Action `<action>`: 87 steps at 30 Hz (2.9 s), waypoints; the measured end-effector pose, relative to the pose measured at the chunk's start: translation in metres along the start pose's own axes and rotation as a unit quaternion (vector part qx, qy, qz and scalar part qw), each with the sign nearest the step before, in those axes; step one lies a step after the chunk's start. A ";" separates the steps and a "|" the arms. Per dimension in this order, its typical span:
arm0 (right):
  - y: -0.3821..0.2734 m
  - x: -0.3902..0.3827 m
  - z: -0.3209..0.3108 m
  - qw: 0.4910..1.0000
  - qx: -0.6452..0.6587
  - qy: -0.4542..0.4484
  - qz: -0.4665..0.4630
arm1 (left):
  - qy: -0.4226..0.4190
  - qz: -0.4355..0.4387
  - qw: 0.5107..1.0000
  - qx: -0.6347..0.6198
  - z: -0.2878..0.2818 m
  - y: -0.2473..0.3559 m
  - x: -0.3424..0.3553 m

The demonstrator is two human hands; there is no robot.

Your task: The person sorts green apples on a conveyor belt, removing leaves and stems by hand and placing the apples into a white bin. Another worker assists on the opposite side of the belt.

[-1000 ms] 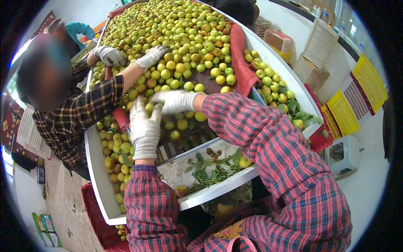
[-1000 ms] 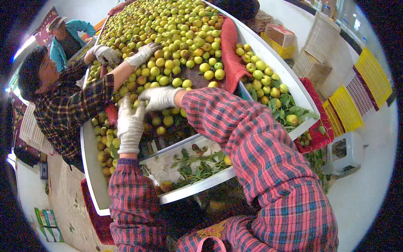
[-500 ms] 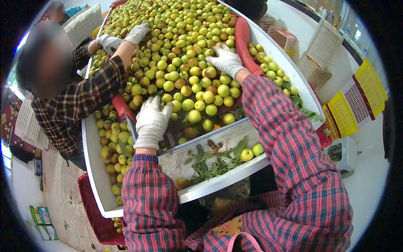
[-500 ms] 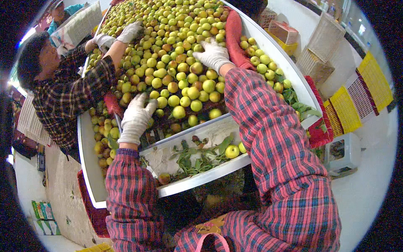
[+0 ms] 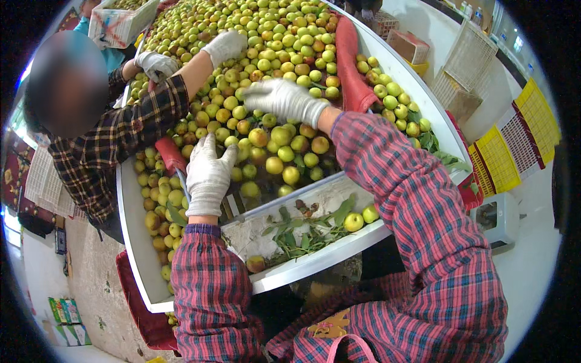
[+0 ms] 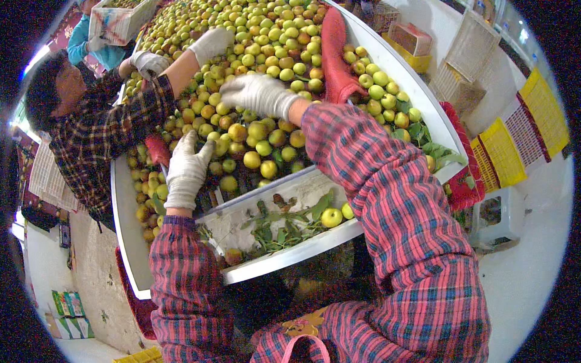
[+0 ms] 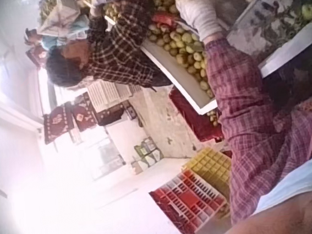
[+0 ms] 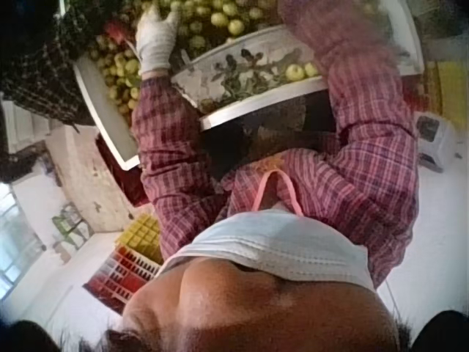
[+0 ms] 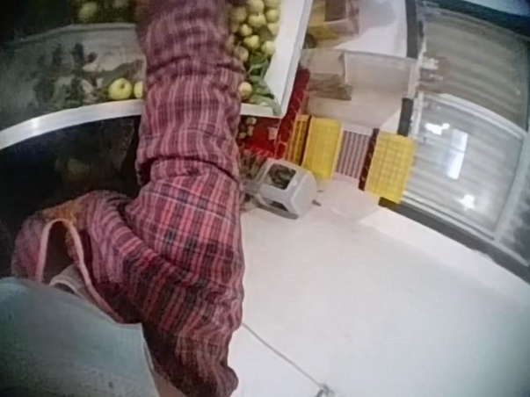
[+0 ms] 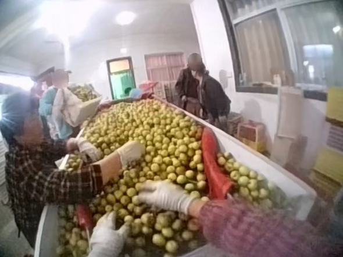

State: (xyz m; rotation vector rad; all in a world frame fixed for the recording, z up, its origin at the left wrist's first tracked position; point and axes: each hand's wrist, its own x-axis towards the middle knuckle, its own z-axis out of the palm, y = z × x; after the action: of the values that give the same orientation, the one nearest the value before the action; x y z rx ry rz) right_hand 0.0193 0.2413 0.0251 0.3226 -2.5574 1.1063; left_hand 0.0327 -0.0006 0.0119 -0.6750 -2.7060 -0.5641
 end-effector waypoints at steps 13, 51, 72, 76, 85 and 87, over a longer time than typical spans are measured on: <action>0.058 0.006 -0.014 0.977 -0.192 -0.059 0.076 | -0.088 -0.003 0.995 0.048 0.000 0.009 -0.004; -0.035 -0.042 -0.003 0.945 -0.238 -0.223 0.016 | -0.126 -0.043 0.991 0.018 -0.008 0.010 -0.003; -0.045 -0.065 -0.016 0.969 -0.098 -0.212 0.075 | -0.052 0.048 0.996 0.047 -0.014 0.019 -0.008; -0.015 -0.063 -0.030 0.983 -0.159 0.050 0.074 | -0.148 -0.017 0.988 0.049 -0.013 0.015 -0.012; 0.003 -0.065 -0.034 0.965 -0.179 -0.147 0.124 | -0.137 0.027 0.990 -0.001 -0.026 0.035 -0.011; -0.008 -0.066 -0.032 0.969 -0.140 -0.175 0.101 | -0.121 0.004 0.992 -0.038 -0.024 0.032 -0.009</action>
State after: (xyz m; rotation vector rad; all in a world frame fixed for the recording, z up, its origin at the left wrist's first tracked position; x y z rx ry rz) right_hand 0.0897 0.2642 0.0255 0.2011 -3.0717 0.7883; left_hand 0.0611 0.0113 0.0396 -0.8227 -2.9155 -0.6233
